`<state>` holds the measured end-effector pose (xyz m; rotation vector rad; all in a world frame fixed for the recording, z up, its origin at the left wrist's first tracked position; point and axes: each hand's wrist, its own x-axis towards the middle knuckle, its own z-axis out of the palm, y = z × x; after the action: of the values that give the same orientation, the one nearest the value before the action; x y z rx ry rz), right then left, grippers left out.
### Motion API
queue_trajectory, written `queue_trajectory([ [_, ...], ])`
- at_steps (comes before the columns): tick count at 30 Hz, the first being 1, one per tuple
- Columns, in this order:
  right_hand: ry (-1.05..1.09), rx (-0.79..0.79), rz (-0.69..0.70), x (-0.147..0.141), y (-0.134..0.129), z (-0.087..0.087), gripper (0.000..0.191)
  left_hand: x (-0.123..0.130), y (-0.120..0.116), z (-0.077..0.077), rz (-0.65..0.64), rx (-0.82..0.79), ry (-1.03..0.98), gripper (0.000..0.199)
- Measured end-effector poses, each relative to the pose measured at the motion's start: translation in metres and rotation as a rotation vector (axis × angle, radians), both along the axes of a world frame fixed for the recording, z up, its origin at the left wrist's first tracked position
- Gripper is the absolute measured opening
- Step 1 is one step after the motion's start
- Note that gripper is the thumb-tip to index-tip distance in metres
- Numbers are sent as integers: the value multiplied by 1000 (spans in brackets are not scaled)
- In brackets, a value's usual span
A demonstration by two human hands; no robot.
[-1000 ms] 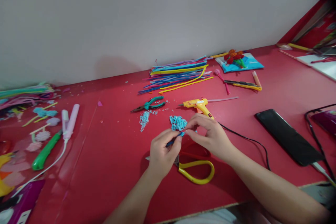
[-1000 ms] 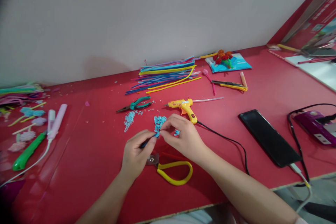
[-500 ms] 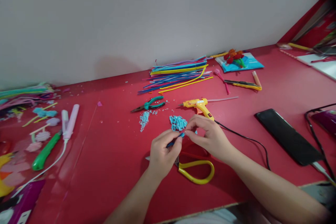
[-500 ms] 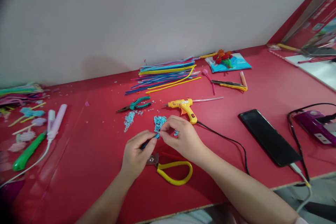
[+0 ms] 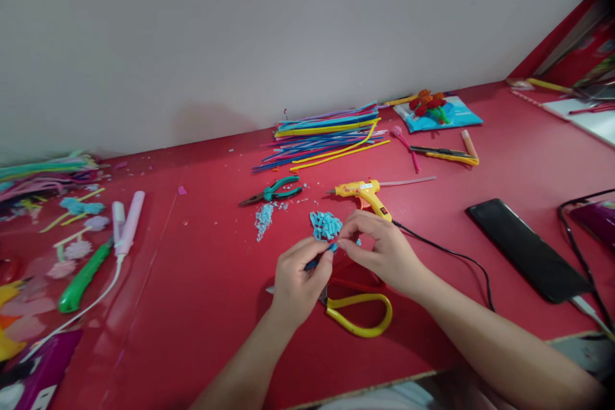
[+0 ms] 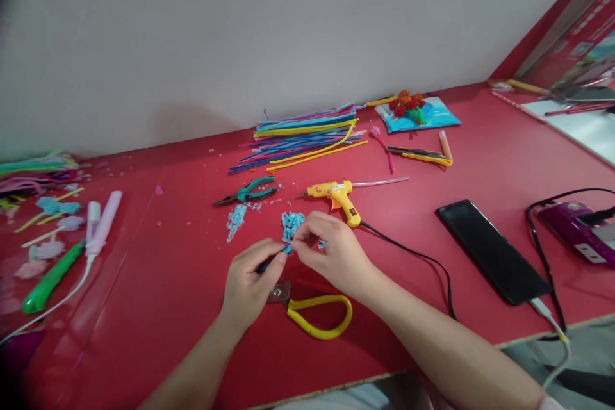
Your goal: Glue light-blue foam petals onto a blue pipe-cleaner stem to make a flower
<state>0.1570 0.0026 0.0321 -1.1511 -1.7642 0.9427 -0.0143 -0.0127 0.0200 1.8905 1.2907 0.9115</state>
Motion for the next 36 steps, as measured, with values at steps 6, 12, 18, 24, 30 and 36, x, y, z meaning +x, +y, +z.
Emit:
queue_trajectory([
  [6,6,7,3,0,0,-2,11,1,2,1,-4,-3,0,14],
  [12,5,12,5,0,0,-1,12,1,2,1,-7,4,-11,14],
  [18,7,10,5,0,0,-1,12,0,1,0,4,-28,-29,14],
  [24,-22,25,-67,13,7,4,11,-2,0,3,59,-345,-298,19],
  [30,-584,18,-417,46,31,-20,19,-2,5,5,69,-618,-728,23],
  [36,-658,-95,-480,58,43,-53,28,-1,6,6,76,-663,-764,24],
])
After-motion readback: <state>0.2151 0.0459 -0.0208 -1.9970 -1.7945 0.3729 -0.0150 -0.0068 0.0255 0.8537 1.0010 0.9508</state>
